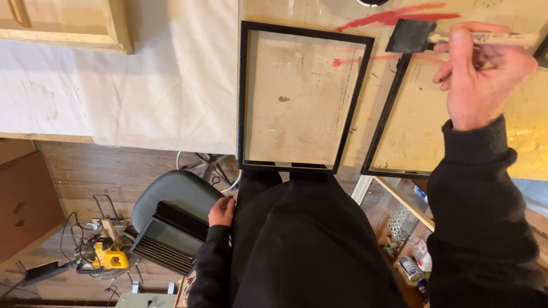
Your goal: Painting the edges of wooden picture frames with black paint using a foam brush.
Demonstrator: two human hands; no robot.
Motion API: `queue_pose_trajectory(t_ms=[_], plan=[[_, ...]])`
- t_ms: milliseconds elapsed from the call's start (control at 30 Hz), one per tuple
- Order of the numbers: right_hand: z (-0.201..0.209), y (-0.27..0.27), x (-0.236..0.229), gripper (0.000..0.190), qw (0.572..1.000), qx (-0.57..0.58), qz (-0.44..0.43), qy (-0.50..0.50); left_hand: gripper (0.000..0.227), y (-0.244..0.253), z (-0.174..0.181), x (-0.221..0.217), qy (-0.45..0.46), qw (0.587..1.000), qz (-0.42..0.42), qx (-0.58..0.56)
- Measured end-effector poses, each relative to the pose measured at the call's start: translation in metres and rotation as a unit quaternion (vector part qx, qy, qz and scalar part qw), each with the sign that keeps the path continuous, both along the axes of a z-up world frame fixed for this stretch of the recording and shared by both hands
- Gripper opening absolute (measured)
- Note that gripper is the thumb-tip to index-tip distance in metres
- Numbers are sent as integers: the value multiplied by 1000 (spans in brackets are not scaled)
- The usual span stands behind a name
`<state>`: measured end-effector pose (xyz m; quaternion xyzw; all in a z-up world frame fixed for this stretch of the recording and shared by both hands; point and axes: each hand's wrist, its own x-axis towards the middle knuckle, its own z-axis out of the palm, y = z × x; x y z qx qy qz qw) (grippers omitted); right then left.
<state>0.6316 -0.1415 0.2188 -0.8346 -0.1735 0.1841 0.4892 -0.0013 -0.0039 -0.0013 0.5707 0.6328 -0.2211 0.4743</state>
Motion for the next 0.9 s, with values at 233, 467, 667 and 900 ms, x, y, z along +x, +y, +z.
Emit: queue_pose_trajectory(t_ms=[233,467,667,900], plan=[[30,-30,-10,14,1000,18,-11,-21,35,0,18,19,8,1000,11,14],[83,-81,-38,13,994,44,-101,-8,25,-9,53,41,-119,992,39,31],[97,-129,-78,10,987,62,-146,-35,29,-31,76,47,-145,986,14,82],[127,-150,-132,14,990,38,-37,-130,36,-26,88,85,-171,981,-49,80]])
